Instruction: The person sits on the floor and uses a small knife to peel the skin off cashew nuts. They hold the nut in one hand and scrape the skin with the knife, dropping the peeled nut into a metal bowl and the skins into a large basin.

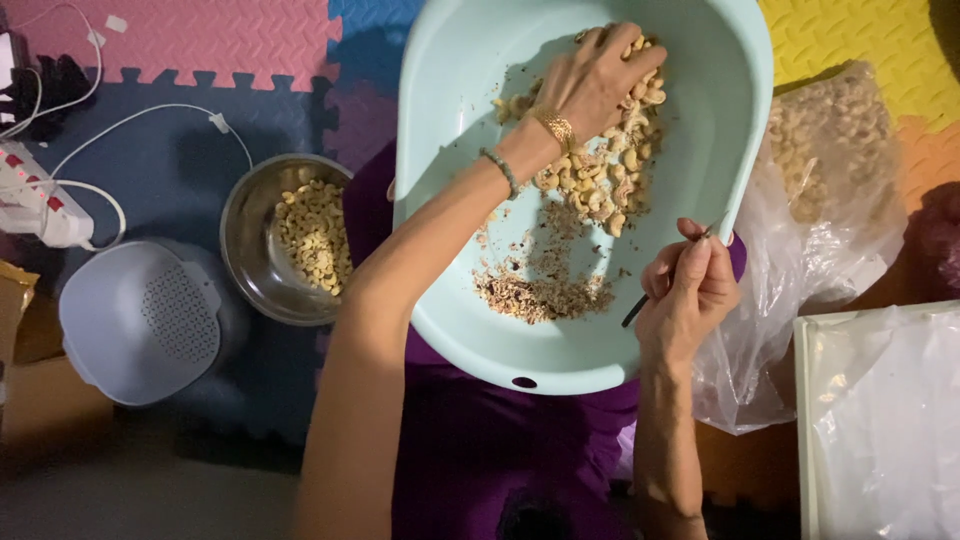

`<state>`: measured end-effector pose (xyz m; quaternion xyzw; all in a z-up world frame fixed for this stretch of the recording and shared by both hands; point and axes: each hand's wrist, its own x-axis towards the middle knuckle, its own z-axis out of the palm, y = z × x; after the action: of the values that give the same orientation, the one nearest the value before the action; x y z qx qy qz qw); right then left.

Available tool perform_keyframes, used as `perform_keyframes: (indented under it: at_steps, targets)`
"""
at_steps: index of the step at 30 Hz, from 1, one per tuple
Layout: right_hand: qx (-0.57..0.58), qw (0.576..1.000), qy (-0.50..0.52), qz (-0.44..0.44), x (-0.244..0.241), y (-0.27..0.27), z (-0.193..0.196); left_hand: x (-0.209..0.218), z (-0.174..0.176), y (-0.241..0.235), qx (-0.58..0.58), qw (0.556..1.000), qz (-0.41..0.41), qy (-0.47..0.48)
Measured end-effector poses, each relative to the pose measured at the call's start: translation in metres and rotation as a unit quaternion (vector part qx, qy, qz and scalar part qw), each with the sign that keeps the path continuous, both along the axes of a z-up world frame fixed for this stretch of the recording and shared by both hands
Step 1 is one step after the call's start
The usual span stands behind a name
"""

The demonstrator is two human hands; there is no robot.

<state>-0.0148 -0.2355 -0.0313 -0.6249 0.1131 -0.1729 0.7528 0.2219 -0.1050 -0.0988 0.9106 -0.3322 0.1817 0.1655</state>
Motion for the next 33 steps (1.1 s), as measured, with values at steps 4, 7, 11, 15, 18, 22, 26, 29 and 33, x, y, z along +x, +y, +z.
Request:
perform_keyframes:
  at_steps: [4, 7, 11, 15, 18, 22, 26, 29, 33]
  targets:
    - [0.018, 1.0, 0.006, -0.01, 0.0, 0.0, -0.001, -0.015, 0.01, 0.015, 0.039, 0.994, 0.031, 0.099]
    - [0.025, 0.999, 0.014, -0.021, -0.001, -0.003, -0.003, -0.055, 0.027, 0.056, 0.16, 0.982, 0.078, 0.068]
    - [0.034, 0.999, -0.019, 0.002, 0.0, -0.01, -0.021, -0.129, 0.05, 0.107, 0.097, 0.96, 0.121, 0.235]
    - [0.055, 0.996, -0.064, 0.011, -0.001, -0.015, -0.039, -0.168, 0.043, 0.091, 0.133, 0.921, 0.116, 0.349]
    - [0.044, 0.999, 0.022, -0.013, -0.001, -0.001, 0.002, -0.132, -0.022, 0.068, 0.078, 0.985, 0.108, 0.107]
    - [0.055, 0.998, 0.03, -0.018, -0.003, -0.004, 0.002, -0.062, -0.016, 0.038, 0.092, 0.991, 0.096, -0.007]
    - [0.083, 0.996, 0.023, -0.028, -0.006, -0.007, -0.004, -0.087, 0.004, 0.014, 0.157, 0.983, 0.045, 0.08]
    - [0.079, 0.996, 0.026, -0.027, -0.006, -0.007, -0.001, -0.113, -0.031, 0.007, -0.02, 0.999, -0.015, -0.047]
    - [0.051, 0.997, 0.043, -0.032, -0.003, -0.004, 0.004, -0.096, 0.003, 0.019, 0.01, 0.991, 0.043, 0.128]
